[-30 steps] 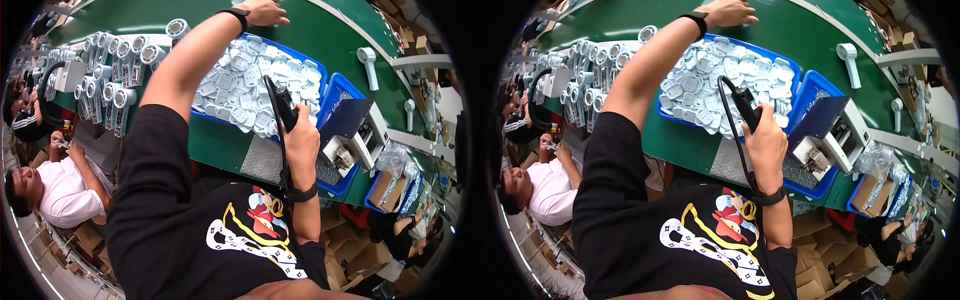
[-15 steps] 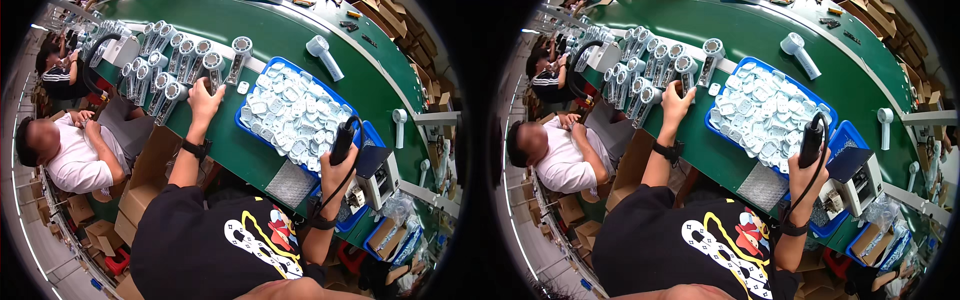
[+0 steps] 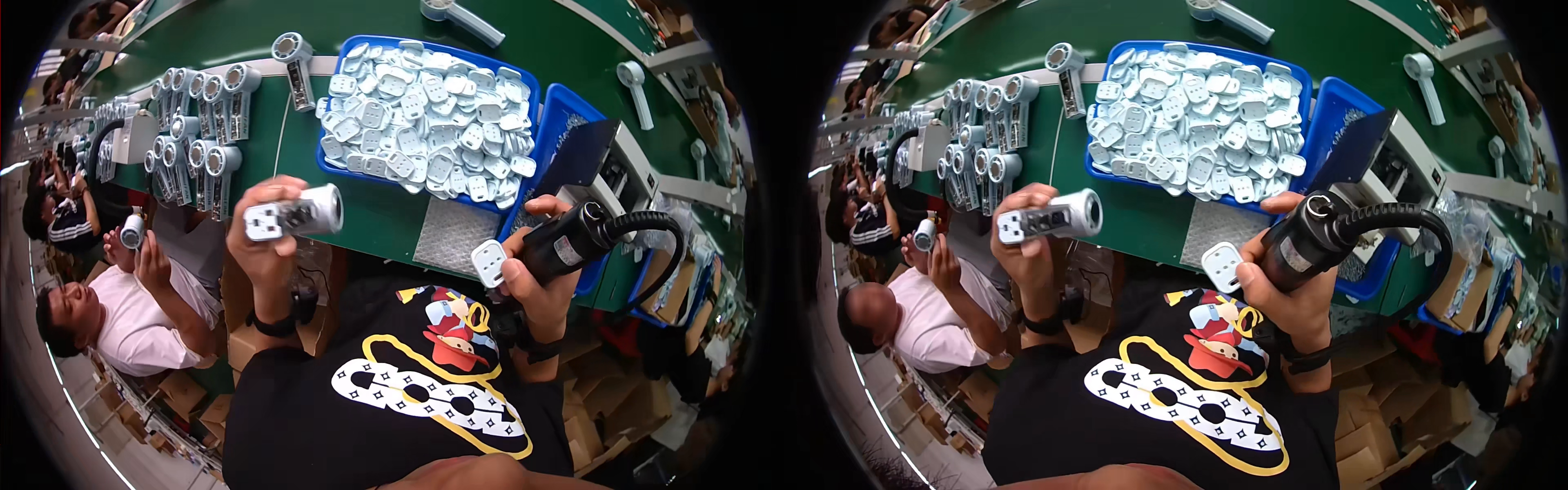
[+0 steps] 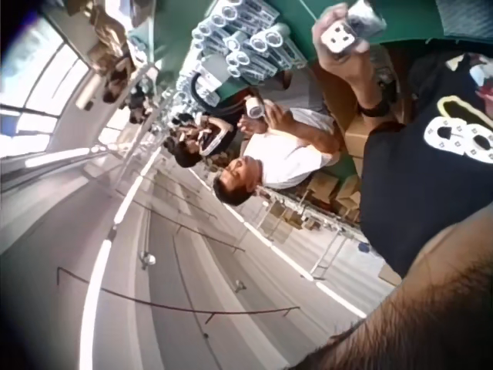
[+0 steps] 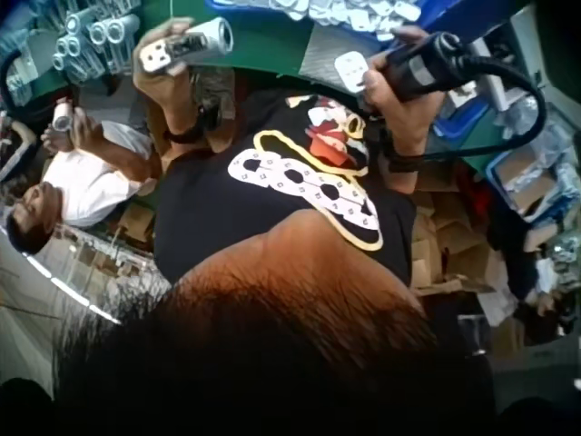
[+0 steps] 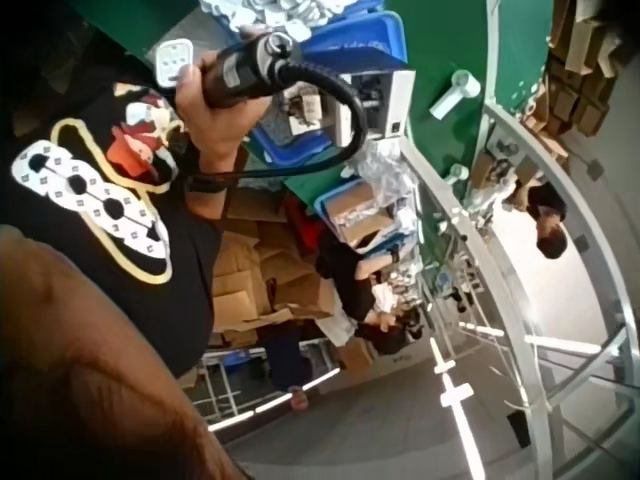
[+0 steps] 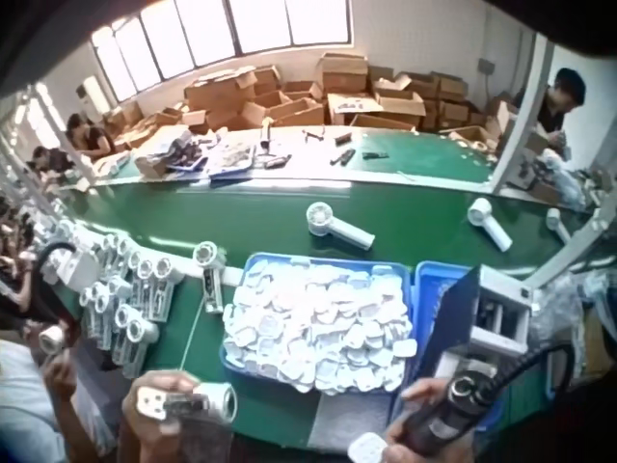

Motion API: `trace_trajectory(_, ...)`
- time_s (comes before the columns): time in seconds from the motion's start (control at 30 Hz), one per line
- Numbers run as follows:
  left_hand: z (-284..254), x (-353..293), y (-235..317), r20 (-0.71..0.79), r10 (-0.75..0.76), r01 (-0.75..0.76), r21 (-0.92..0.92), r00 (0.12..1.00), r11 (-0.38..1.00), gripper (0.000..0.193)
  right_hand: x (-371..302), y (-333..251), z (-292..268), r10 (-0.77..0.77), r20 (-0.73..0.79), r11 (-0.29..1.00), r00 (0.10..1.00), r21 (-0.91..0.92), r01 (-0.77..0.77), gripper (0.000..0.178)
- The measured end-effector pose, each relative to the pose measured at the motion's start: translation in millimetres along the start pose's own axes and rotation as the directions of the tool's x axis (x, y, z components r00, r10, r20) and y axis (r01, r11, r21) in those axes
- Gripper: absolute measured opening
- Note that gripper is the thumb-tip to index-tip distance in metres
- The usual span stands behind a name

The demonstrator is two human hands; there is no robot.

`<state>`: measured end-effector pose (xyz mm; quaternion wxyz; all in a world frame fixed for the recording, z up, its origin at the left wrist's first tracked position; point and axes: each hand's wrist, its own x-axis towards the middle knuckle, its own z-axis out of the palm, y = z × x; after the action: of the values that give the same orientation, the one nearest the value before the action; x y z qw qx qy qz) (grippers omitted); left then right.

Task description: The person gathers fans from a box and places them on a table before filling a blue tray with white plastic covers. They then pick up a fan and a cover, fitting them together and driving a screw with a power screwdriver.

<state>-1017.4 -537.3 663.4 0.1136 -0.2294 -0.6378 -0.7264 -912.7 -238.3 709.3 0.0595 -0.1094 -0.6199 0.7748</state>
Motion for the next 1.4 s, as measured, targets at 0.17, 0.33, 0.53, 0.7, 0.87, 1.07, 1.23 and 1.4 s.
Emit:
trace_trajectory(0.17, 120.6, -29.4, -2.8, 0.507, -0.287, 0.477, -0.296, 0.813, 0.827, 0.056, -25.5, 8.0, -18.2, 0.042, 0.055, 0.991, 0.998, 0.128, -0.049, 0.06)
trace_trajectory(0.33, 168.9, -31.8, -50.3, 0.714, -0.056, 0.236, -0.155, 0.698, 0.959, 0.051, -47.3, 47.2, -51.4, -0.074, -0.069, 0.988, 0.995, -0.139, 0.064, 0.058)
trace_trajectory(0.53, 200.3, -32.8, -72.4, 0.723, -0.042, 0.181, -0.116, 0.69, 0.977, 0.047, -47.3, 59.3, -65.8, -0.195, -0.224, 0.936, 0.955, -0.333, 0.113, 0.054)
trace_trajectory(0.7, 212.1, -40.9, -82.9, 0.706, -0.048, 0.154, -0.087, 0.706, 0.984, 0.037, -38.2, 69.5, -76.5, 0.017, -0.255, 0.93, 0.967, -0.35, -0.109, 0.054)
trace_trajectory(0.87, 222.7, -56.0, -101.0, 0.592, -0.127, 0.246, -0.125, 0.796, 0.961, 0.026, -10.7, 44.1, -79.0, -0.458, -0.454, 0.885, 0.764, -0.151, 0.441, 0.045)
trace_trajectory(1.07, 226.2, -56.3, -107.5, 0.577, -0.076, 0.164, -0.103, 0.813, 0.981, 0.028, 48.3, 28.3, -108.0, -0.716, -0.45, 0.697, 0.534, -0.508, 0.506, 0.037)
trace_trajectory(1.23, 225.6, -58.4, -110.6, 0.563, -0.058, 0.145, -0.112, 0.824, 0.983, 0.031, 21.8, 27.8, -102.0, -0.647, -0.482, 0.76, 0.591, -0.351, 0.547, 0.039)
trace_trajectory(1.4, 225.4, -58.6, -112.4, 0.556, -0.06, 0.138, -0.1, 0.829, 0.985, 0.032, 28.6, 14.3, -103.6, -0.755, -0.387, 0.655, 0.529, -0.409, 0.636, 0.041)
